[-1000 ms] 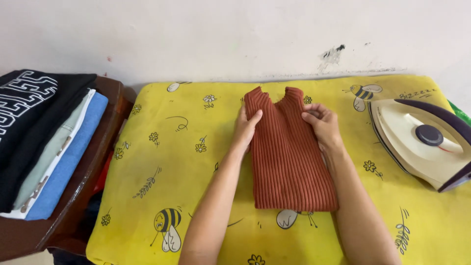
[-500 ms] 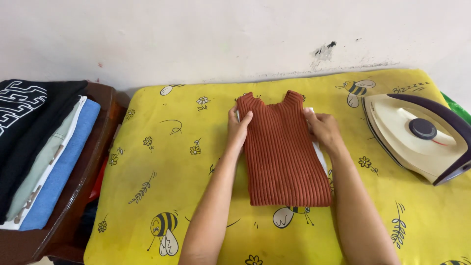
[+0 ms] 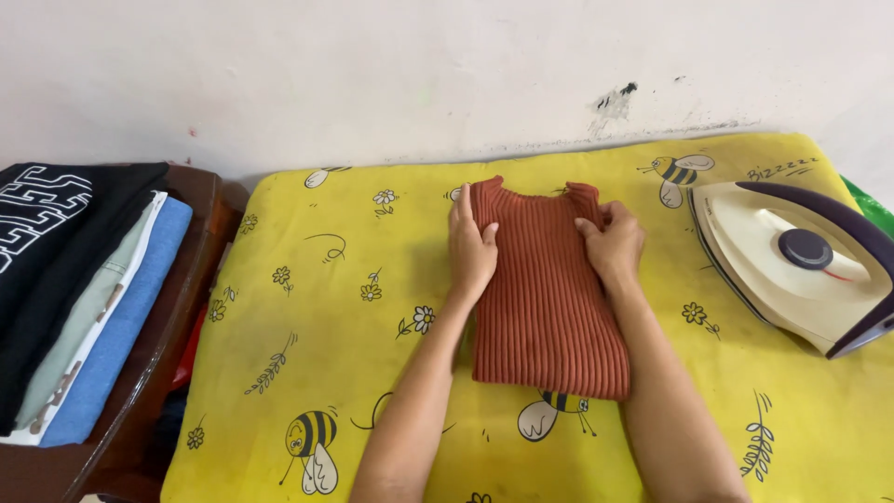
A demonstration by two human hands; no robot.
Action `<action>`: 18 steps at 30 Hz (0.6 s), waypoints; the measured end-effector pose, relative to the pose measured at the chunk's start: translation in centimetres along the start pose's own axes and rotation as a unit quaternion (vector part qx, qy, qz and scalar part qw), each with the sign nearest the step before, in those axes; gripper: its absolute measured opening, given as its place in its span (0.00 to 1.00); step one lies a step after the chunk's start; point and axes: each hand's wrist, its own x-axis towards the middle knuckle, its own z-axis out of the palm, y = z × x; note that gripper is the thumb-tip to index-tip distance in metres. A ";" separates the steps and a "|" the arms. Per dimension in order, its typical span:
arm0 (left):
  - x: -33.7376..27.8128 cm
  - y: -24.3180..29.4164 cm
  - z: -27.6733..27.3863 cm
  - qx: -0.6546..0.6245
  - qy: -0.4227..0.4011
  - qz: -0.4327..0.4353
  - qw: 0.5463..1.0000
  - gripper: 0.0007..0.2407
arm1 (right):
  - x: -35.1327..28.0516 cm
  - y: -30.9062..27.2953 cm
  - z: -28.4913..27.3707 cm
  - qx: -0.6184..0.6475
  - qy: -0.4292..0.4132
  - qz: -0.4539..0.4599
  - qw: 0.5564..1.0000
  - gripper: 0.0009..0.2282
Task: The person irons a two-toned top on a yellow ironing board, smoothing the white sleeves and the brown ribbed body. They then fold the top neatly and place it on a stack of folded clothes.
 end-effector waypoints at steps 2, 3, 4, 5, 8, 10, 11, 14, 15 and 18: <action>-1.1 3.1 -1.2 0.227 0.025 0.049 0.972 0.38 | -0.1 -0.1 0.1 -0.022 -0.037 -0.014 0.999 0.16; -2.6 6.2 -2.3 0.227 0.026 0.048 0.972 0.38 | -0.3 -0.4 0.1 -0.022 -0.037 -0.015 0.999 0.16; -4.2 9.2 -3.3 0.258 -0.078 0.064 0.961 0.32 | -0.6 -0.7 0.0 0.002 -0.040 -0.021 0.999 0.18; -5.9 12.1 -4.5 0.286 -0.180 0.077 0.938 0.29 | -1.0 -0.9 0.0 0.027 -0.044 -0.026 0.998 0.21; -11.5 13.7 -3.5 0.359 -0.376 0.103 0.848 0.37 | -0.7 -1.3 -0.7 0.067 -0.080 -0.004 0.995 0.25; -12.2 11.6 -3.0 0.368 -0.388 0.114 0.838 0.36 | 1.0 0.5 -0.7 0.032 -0.055 -0.054 0.996 0.25; -12.4 10.5 -3.0 0.380 -0.401 0.126 0.824 0.34 | 1.8 1.3 -0.6 0.000 -0.028 -0.101 0.994 0.26; -12.6 9.5 -2.0 0.380 -0.380 0.122 0.834 0.36 | 3.0 -0.4 -8.9 -0.253 0.140 -0.252 0.924 0.18; -12.6 9.4 -2.0 0.381 -0.378 0.124 0.834 0.36 | 3.9 0.6 -11.5 -0.252 0.142 -0.253 0.923 0.18; -12.9 8.5 -1.9 0.368 -0.372 0.135 0.842 0.36 | 5.6 2.0 -17.8 -0.520 0.205 -0.221 0.799 0.27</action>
